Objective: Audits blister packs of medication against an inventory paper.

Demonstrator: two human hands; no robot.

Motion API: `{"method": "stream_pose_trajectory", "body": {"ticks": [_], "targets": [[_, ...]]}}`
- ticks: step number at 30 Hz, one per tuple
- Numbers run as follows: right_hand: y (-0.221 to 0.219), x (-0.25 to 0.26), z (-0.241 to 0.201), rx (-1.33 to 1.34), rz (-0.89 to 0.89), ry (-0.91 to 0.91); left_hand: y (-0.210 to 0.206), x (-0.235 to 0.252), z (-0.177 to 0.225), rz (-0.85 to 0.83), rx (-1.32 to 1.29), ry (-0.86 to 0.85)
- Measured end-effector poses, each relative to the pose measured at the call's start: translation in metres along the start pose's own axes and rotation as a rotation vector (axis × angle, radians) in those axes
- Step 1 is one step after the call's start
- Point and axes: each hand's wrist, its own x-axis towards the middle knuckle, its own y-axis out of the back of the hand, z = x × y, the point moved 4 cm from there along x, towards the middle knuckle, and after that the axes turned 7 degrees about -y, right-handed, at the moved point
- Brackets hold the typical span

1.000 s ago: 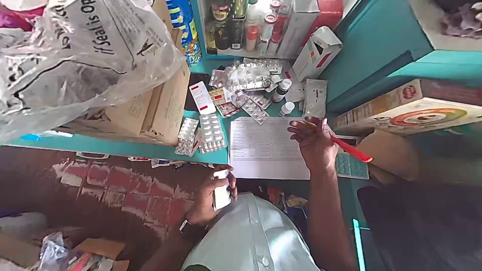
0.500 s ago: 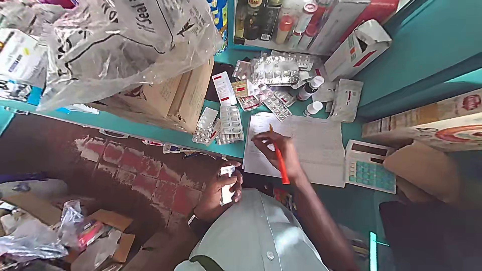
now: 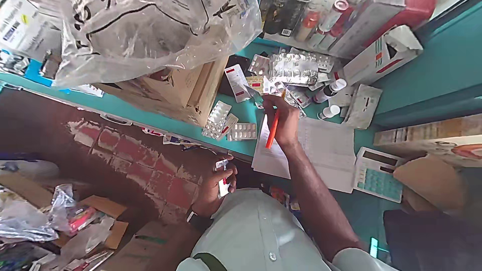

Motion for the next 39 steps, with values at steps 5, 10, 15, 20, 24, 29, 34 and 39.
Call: {"method": "stream_pose_trajectory", "body": {"ticks": [5, 10, 15, 20, 24, 29, 34, 39], "targets": [[-0.017, 0.003, -0.004, -0.079, 0.122, 0.037, 0.003, 0.006, 0.002, 0.01, -0.013, -0.004], [0.007, -0.009, -0.016, 0.102, 0.359, -0.102, 0.001, 0.011, 0.016, -0.028, -0.004, -0.033], [-0.005, 0.013, -0.001, 0.062, 0.394, 0.001, 0.002, 0.02, 0.022, -0.064, 0.02, -0.037], [-0.05, 0.047, -0.017, -0.163, -0.174, 0.043, -0.008, 0.022, 0.031, -0.097, 0.068, -0.06], [-0.004, 0.099, 0.013, -0.392, -0.23, -0.087, 0.004, 0.015, 0.043, -0.059, 0.114, -0.079], [0.038, 0.158, 0.083, -0.79, -0.472, -0.07, 0.017, 0.004, 0.055, 0.024, 0.191, -0.046], [0.05, 0.187, 0.064, -0.871, -0.554, -0.084, 0.034, -0.002, 0.063, 0.019, 0.187, -0.056], [0.086, 0.211, 0.041, -0.768, -0.307, -0.087, 0.048, -0.01, 0.073, 0.091, 0.213, -0.029]]}}
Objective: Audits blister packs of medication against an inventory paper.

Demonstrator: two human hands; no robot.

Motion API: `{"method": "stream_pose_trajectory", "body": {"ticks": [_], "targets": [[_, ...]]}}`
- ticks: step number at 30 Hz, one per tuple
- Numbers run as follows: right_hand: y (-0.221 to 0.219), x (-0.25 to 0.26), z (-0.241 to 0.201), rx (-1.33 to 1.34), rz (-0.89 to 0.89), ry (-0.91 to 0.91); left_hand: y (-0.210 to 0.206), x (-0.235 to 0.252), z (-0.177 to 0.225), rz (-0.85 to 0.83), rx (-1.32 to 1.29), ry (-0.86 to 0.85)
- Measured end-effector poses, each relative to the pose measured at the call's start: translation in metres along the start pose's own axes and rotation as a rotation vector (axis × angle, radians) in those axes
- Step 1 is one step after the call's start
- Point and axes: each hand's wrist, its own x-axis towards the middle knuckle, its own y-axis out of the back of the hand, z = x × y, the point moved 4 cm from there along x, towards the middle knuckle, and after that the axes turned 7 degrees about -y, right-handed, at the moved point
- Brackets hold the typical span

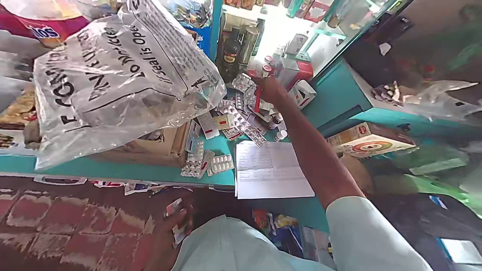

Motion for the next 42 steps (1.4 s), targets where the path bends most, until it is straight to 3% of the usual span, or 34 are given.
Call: {"method": "stream_pose_trajectory", "body": {"ticks": [3, 5, 8, 11, 13, 17, 20, 23, 27, 33, 38, 42], "targets": [[0.016, -0.036, -0.026, 0.293, 0.211, -0.114, 0.004, -0.001, 0.003, 0.043, -0.021, 0.035], [0.0, -0.059, -0.048, 0.614, 0.305, -0.164, 0.006, 0.005, 0.0, -0.012, -0.03, 0.03], [-0.061, -0.088, -0.092, 1.003, 0.13, -0.289, 0.003, 0.019, -0.01, -0.127, -0.007, 0.005], [-0.108, -0.088, -0.122, 1.049, -0.019, -0.382, -0.013, 0.025, -0.015, -0.204, -0.04, 0.001], [-0.118, -0.083, -0.127, 0.995, -0.015, -0.375, -0.022, 0.026, -0.02, -0.236, -0.064, 0.034], [-0.098, -0.082, -0.114, 0.599, -0.08, -0.281, -0.033, 0.027, -0.029, -0.205, -0.086, 0.051], [-0.073, -0.064, -0.069, 0.433, -0.002, -0.195, -0.041, 0.026, -0.027, -0.166, -0.1, 0.03], [-0.061, -0.022, -0.015, 0.218, -0.074, -0.128, -0.045, 0.025, -0.026, -0.136, -0.066, 0.007], [-0.076, 0.005, 0.01, -0.017, -0.233, 0.019, -0.05, 0.024, -0.028, -0.139, -0.087, -0.013], [-0.039, 0.018, 0.021, -0.148, -0.165, -0.021, -0.05, 0.02, -0.034, -0.055, -0.106, -0.031], [-0.036, 0.01, -0.007, -0.23, -0.427, 0.044, -0.054, 0.016, -0.034, -0.004, -0.103, -0.031], [-0.058, 0.048, -0.03, -0.076, -0.249, 0.13, -0.053, 0.015, -0.035, 0.001, -0.09, -0.049]]}}
